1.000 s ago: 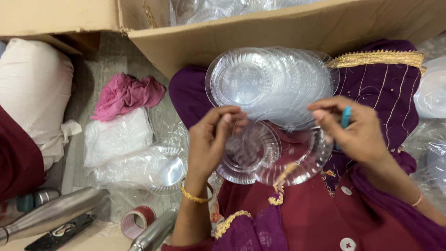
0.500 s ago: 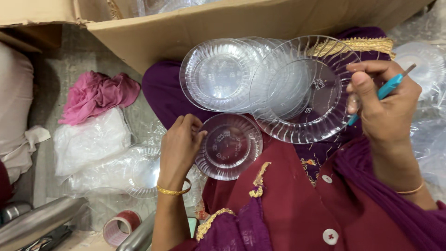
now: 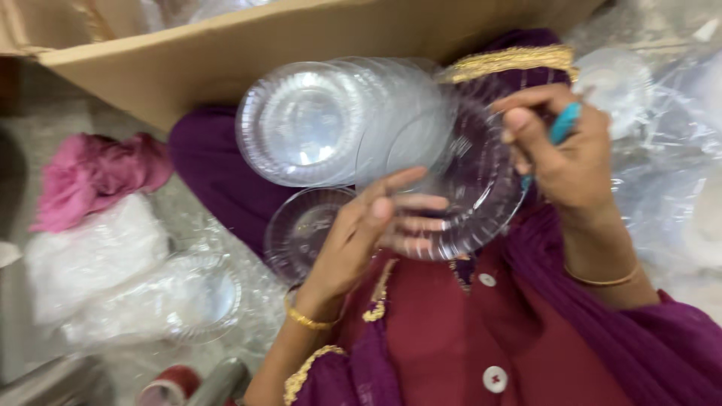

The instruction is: The person sits on the floor and uses a small blue utility knife to trim the edges of clear plastic plates. They pick up plates from a cardboard box, cut along the rim, and stack the trimmed plates on their lap.

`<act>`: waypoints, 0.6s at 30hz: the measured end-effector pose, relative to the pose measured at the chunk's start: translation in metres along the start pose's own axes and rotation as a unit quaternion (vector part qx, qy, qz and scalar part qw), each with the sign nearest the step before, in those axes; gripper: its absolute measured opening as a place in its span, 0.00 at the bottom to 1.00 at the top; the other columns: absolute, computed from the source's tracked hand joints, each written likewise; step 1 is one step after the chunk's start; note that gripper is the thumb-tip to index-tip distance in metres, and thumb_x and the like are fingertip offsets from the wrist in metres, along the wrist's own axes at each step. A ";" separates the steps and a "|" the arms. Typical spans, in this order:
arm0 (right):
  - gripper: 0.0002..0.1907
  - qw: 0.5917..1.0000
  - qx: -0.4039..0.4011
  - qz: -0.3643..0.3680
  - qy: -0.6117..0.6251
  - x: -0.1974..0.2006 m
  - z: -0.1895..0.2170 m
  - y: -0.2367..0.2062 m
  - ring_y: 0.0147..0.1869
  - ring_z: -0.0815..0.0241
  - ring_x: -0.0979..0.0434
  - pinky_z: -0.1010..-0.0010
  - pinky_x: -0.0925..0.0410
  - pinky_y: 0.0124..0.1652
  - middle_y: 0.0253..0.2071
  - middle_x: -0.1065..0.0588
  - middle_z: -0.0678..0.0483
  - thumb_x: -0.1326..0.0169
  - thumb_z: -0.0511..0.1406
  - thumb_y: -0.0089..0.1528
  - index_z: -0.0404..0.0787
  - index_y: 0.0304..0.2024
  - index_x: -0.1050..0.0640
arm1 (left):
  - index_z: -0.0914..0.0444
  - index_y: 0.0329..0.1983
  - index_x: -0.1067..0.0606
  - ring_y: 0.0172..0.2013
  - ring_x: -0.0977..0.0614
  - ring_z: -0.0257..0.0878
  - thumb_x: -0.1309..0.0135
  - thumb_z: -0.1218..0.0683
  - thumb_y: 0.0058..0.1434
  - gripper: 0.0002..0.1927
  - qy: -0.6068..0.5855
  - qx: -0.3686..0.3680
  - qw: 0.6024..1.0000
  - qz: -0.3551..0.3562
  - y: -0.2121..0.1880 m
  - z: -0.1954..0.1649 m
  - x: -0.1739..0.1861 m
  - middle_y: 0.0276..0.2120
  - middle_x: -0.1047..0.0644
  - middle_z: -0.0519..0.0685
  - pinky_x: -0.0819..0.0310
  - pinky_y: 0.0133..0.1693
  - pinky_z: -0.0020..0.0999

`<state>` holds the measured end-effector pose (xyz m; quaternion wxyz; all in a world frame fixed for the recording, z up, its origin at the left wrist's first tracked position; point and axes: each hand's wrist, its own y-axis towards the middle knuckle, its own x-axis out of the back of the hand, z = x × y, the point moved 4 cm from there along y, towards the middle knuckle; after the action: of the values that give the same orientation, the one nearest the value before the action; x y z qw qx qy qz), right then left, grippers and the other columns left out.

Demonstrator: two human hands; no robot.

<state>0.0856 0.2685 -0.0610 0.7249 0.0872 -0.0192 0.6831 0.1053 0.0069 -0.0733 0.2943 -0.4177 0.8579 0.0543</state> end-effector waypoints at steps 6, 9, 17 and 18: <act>0.21 0.994 0.094 -0.042 -0.043 0.035 0.004 -0.008 0.33 0.72 0.32 0.82 0.37 0.35 0.36 0.30 0.55 0.53 0.46 0.80 0.34 0.61 0.35 | 0.72 0.70 0.42 0.54 0.18 0.56 0.59 0.53 0.75 0.26 -0.154 -0.061 0.984 -0.067 0.048 0.029 -0.027 0.58 0.25 0.69 0.16 0.51 0.42; 0.20 0.998 0.037 -0.039 -0.031 0.039 -0.015 -0.041 0.26 0.71 0.39 0.78 0.40 0.28 0.25 0.36 0.59 0.52 0.43 0.72 0.33 0.56 0.30 | 0.71 0.71 0.42 0.55 0.18 0.55 0.62 0.55 0.75 0.24 -0.143 -0.093 0.978 -0.123 0.055 0.028 -0.032 0.59 0.26 0.69 0.17 0.51 0.41; 0.39 0.995 0.037 -0.023 -0.093 0.023 -0.041 -0.072 0.26 0.77 0.41 0.84 0.45 0.26 0.25 0.40 0.68 0.36 0.64 0.49 0.44 0.40 0.36 | 0.72 0.72 0.44 0.56 0.19 0.55 0.63 0.57 0.75 0.24 -0.152 -0.109 0.975 -0.124 0.057 0.024 -0.058 0.60 0.27 0.70 0.17 0.54 0.41; 0.40 0.995 0.039 -0.028 -0.091 0.022 -0.038 -0.069 0.26 0.78 0.41 0.85 0.45 0.26 0.26 0.39 0.67 0.35 0.64 0.49 0.43 0.42 0.36 | 0.72 0.71 0.44 0.56 0.19 0.55 0.63 0.57 0.75 0.24 -0.156 -0.107 0.974 -0.122 0.057 0.024 -0.061 0.60 0.27 0.70 0.17 0.53 0.41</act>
<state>0.1525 0.2920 -0.1023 0.7348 0.1773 -0.0562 0.6522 0.1027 0.0935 -0.0680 0.3826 -0.5347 0.7331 0.1740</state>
